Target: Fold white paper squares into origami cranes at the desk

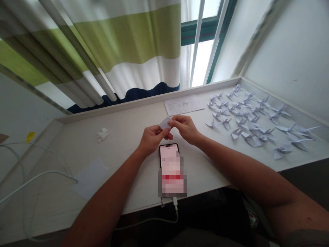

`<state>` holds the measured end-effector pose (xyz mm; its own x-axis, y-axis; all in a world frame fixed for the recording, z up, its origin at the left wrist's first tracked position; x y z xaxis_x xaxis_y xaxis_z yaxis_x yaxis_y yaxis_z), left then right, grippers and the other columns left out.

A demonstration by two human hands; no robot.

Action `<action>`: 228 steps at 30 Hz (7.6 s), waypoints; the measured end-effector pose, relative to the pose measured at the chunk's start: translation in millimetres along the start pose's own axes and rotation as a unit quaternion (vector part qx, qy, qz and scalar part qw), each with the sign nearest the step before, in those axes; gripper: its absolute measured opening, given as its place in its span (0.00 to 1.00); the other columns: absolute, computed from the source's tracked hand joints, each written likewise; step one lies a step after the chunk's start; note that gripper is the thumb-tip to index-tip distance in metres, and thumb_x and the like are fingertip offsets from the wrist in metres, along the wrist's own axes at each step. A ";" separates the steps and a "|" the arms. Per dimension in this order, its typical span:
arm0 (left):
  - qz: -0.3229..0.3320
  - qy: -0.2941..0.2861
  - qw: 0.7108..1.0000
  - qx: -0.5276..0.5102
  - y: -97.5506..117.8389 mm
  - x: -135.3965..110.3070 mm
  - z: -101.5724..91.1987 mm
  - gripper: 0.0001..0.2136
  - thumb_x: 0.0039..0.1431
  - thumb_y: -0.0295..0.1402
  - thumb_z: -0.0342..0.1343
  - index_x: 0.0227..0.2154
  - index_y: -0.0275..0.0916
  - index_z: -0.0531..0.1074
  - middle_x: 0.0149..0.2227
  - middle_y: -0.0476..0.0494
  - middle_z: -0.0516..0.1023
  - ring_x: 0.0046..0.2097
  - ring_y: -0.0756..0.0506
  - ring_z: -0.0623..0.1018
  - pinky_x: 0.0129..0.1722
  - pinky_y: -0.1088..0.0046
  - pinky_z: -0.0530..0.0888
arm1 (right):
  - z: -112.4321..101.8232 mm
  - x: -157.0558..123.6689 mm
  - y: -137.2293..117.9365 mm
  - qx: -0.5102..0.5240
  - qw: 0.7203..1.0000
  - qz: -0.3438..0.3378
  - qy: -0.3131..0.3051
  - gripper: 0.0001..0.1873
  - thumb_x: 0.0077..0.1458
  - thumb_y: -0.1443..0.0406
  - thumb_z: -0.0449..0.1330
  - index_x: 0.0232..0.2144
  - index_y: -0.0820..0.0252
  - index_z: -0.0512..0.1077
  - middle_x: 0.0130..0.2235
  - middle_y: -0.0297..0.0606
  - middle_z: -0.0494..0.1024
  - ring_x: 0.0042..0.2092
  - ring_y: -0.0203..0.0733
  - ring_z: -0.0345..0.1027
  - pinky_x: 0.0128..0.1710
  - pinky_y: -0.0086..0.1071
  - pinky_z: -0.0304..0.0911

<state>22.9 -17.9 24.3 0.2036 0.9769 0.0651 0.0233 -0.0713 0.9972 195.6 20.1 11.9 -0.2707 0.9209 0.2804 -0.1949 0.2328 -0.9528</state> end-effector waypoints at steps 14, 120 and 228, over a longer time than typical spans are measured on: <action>-0.025 -0.077 0.996 0.031 -0.8 0.4 -5.1 0.14 0.58 0.43 0.70 0.27 0.37 0.80 0.26 0.43 0.81 0.32 0.45 0.78 0.40 0.64 0.77 | -8.7 2.9 -6.2 -0.002 0.998 0.007 -0.057 0.16 0.54 0.53 0.73 0.38 0.58 0.82 0.35 0.37 0.83 0.35 0.39 0.76 0.39 0.36 0.73; 0.065 0.036 0.994 0.075 -4.7 -2.9 2.1 0.21 0.61 0.54 0.67 0.34 0.38 0.82 0.29 0.41 0.85 0.32 0.44 0.83 0.37 0.66 0.80 | -5.4 -0.3 -3.0 -0.121 0.989 -0.087 -0.018 0.14 0.56 0.54 0.74 0.39 0.55 0.83 0.38 0.37 0.86 0.40 0.45 0.81 0.48 0.48 0.79; -0.003 -0.046 0.998 -0.053 -6.3 0.1 11.3 0.19 0.58 0.50 0.71 0.30 0.36 0.81 0.30 0.43 0.81 0.33 0.47 0.77 0.39 0.66 0.77 | 2.6 -2.0 -7.7 0.044 0.998 0.031 -0.038 0.25 0.53 0.46 0.74 0.22 0.57 0.74 0.24 0.31 0.73 0.28 0.36 0.65 0.31 0.34 0.65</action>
<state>33.8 -19.6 17.6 0.2919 0.9546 0.0600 -0.0775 -0.0389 0.9962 195.2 15.7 19.0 -0.3541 0.9056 0.2333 -0.2563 0.1459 -0.9555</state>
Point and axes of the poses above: each hand's wrist, its own x-axis towards the middle knuckle, its own z-axis out of the palm, y = z × x, the point moved 1 cm from there along x, towards the middle knuckle
